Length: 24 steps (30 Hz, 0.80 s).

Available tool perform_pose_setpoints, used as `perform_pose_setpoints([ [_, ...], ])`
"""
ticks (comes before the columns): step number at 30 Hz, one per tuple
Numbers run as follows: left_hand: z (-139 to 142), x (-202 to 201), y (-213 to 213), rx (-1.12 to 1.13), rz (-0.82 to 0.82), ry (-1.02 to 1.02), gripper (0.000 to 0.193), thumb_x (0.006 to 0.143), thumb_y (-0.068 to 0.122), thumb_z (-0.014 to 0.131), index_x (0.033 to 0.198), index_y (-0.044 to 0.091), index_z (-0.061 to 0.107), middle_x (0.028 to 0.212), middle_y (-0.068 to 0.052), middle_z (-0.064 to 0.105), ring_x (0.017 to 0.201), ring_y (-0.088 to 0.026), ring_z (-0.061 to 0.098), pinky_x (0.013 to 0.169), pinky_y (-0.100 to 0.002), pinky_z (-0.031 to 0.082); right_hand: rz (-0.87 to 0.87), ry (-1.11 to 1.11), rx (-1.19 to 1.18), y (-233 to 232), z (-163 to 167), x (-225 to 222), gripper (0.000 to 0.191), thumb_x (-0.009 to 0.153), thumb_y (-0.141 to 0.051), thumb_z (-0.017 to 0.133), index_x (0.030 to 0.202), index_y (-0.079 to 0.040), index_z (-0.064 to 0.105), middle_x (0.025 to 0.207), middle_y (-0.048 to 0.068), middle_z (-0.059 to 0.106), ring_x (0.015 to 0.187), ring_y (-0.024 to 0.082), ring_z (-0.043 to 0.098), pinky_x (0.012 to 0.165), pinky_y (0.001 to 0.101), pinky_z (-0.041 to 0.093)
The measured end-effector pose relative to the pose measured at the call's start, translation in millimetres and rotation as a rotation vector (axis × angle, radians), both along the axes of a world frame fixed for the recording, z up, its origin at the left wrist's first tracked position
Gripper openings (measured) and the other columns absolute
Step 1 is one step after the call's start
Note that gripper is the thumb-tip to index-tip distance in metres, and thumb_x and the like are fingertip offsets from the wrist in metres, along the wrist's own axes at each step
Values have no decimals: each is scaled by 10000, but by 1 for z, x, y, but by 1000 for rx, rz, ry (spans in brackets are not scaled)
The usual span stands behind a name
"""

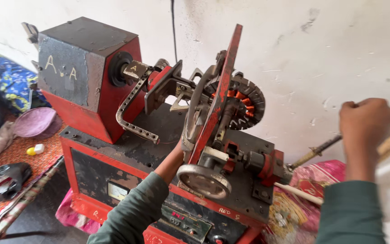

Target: The person adjusts and tightens components on a red benchtop electrical machine, then presses a green button to start it and monitors the rotating armature while making further adjustments. They use a metal rod to manipulate parts and operate the control panel.

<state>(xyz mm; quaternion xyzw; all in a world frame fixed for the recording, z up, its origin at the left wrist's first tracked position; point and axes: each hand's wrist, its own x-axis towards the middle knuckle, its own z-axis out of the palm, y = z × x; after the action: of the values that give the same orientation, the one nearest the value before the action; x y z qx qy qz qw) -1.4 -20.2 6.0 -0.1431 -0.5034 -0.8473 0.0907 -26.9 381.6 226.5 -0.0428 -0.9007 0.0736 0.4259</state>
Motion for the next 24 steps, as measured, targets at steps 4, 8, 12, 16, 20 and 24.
perform_pose_setpoints([
  [4,-12,-7,-7,-38,-13,-54,525,1091,469,540,1261,-19,637,1038,-101,682,837,-123,677,644,-287,561,-80,-187,-43,-2,-2,-31,252,799,-157,757,624,25,746,654,225,683,640,418,694,648,474,584],
  [8,-29,-15,-13,126,-210,-136,432,1021,329,583,1337,37,616,1173,-30,707,965,-89,705,782,-245,598,-38,-24,62,-3,-12,-43,171,844,-170,734,754,-30,772,676,192,684,614,388,690,591,460,577],
  [12,-31,-20,-11,94,-121,53,401,1116,278,631,1362,-38,621,1154,-109,682,912,-137,671,707,-264,566,-11,82,64,-7,-22,-33,176,894,-182,730,805,-42,788,709,159,699,642,371,693,618,462,574],
  [16,-23,-16,-12,45,-206,109,450,1066,306,659,1374,-16,599,1185,-86,681,957,-123,685,755,-267,589,0,0,2,-8,-18,-29,205,932,-200,709,869,-26,796,754,191,728,740,394,711,702,487,579],
  [20,-31,-10,-14,195,-197,2,507,1048,381,654,1380,1,602,1142,-71,686,922,-109,692,727,-254,592,-132,-148,120,-5,-7,-47,306,828,-271,759,802,34,767,797,284,721,729,435,711,644,505,580],
  [24,-55,-5,-14,287,-270,-130,496,1090,375,648,1353,-46,638,1018,-109,703,790,-132,697,604,-262,588,-160,-411,66,-13,-11,-74,265,722,-201,784,822,43,758,848,300,725,796,451,718,707,495,590],
])
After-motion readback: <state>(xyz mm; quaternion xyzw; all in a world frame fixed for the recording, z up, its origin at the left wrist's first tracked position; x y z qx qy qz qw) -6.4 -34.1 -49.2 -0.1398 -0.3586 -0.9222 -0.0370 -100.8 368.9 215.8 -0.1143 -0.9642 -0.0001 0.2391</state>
